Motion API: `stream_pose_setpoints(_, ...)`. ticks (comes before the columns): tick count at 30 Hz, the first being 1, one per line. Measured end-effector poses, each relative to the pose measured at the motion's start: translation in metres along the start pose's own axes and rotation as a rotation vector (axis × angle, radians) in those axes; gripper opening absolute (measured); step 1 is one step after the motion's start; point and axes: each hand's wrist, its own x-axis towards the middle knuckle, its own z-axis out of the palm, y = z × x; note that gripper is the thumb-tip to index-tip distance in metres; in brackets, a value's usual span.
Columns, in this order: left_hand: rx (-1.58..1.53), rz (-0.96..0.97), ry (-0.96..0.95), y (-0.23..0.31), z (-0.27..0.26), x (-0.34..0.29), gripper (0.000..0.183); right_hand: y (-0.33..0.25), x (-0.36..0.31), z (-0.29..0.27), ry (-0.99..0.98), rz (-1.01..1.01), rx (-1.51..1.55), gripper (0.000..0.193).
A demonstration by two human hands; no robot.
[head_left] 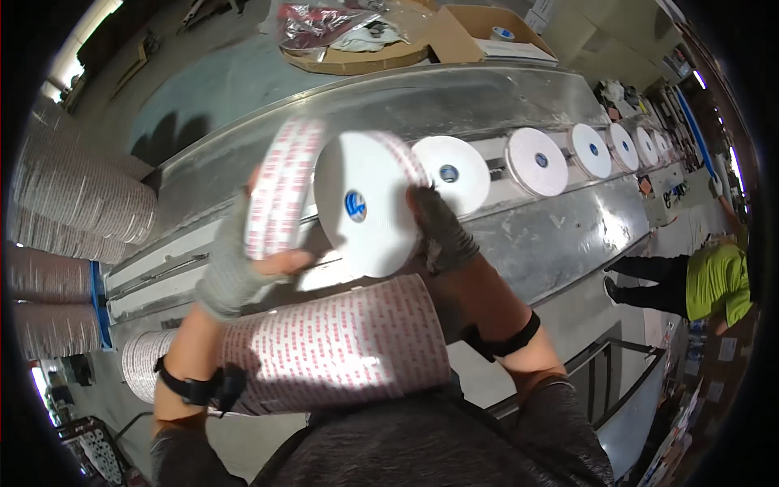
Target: Moving large rolls of white tape or material from a conveyor belt to a stack.
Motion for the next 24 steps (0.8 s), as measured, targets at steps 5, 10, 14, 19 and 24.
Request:
stream_pose_setpoints(5, 1.099, -0.159, -0.404, -0.107, -0.105, -0.019, 0.110, 0.036, 0.049, 0.007, -0.252, -0.175, -1.764, 0.091)
stream_pose_setpoints(10, 1.277, -0.276, -0.755, -0.164, -0.103, -0.010, 0.111, 0.053, 0.055, -0.037, -0.332, -0.288, -1.965, 0.056)
stream_pose_setpoints(14, 1.277, -0.423, -0.741, -0.145, -0.106, -0.001, 0.087, -0.009, -0.028, -0.023, 0.005, -0.285, -1.434, 0.042)
stream_pose_setpoints(19, 0.218, -0.213, -0.665, -0.023, -0.002, -0.029, 0.112, 0.019, -0.192, 0.004, 0.275, -0.012, -1.142, 0.075)
stream_pose_setpoints(24, 0.719, 0.283, -0.596, -0.084, 0.029, -0.079, 0.126, 0.082, -0.192, 0.040, 0.604, 0.178, -1.003, 0.108)
